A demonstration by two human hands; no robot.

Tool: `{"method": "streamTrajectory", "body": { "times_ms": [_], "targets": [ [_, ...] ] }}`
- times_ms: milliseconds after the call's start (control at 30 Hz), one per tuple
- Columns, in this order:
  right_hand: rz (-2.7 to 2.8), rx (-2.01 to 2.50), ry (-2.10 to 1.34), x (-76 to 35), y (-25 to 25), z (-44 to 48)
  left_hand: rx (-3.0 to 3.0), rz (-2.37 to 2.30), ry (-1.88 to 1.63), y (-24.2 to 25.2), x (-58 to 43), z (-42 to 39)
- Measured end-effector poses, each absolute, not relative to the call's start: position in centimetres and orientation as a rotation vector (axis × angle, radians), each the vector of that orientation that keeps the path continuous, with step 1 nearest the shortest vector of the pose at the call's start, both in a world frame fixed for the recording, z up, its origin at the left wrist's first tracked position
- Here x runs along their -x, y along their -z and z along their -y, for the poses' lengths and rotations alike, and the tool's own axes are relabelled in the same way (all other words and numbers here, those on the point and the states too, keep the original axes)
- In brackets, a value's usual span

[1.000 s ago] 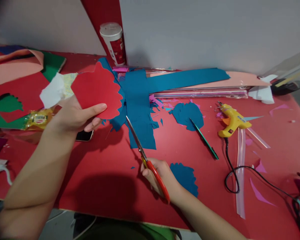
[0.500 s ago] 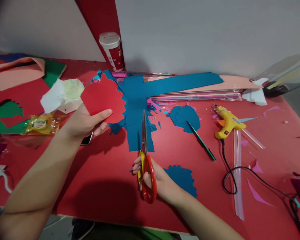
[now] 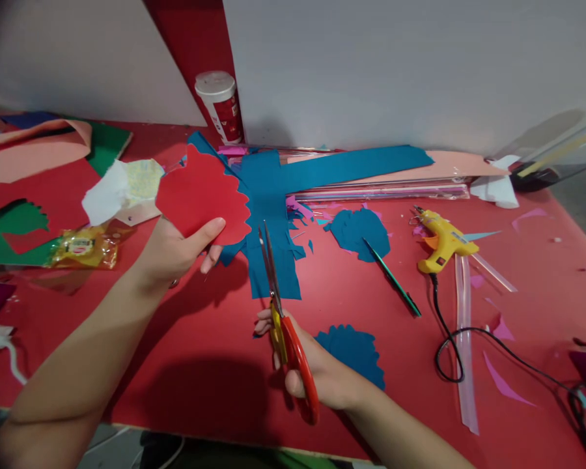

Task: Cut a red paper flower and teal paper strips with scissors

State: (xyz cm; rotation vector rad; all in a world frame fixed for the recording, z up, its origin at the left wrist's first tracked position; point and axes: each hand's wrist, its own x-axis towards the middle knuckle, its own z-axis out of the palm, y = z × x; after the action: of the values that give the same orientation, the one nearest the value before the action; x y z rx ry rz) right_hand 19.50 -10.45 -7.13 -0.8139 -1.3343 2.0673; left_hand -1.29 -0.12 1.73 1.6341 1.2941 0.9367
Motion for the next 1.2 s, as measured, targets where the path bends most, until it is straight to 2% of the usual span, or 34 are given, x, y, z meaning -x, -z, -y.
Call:
{"method": "streamTrajectory", "body": {
  "times_ms": [233,567,1200],
  "targets": [
    [1.357,0.701,-2.082,-19.7,5.5,9.8,-1.595,-1.178,-0.867,-1.8,0.8,0.8],
    [1.327,0.715,-2.136,-19.9,5.8,10.0,-1.681,-1.096,-0.634,-2.2,1.2,1.0],
    [1.295,0.57,-2.148,-19.9,6.2,10.0,-1.692,-1.067,-0.537,-2.3,2.0,0.9]
  ]
}}
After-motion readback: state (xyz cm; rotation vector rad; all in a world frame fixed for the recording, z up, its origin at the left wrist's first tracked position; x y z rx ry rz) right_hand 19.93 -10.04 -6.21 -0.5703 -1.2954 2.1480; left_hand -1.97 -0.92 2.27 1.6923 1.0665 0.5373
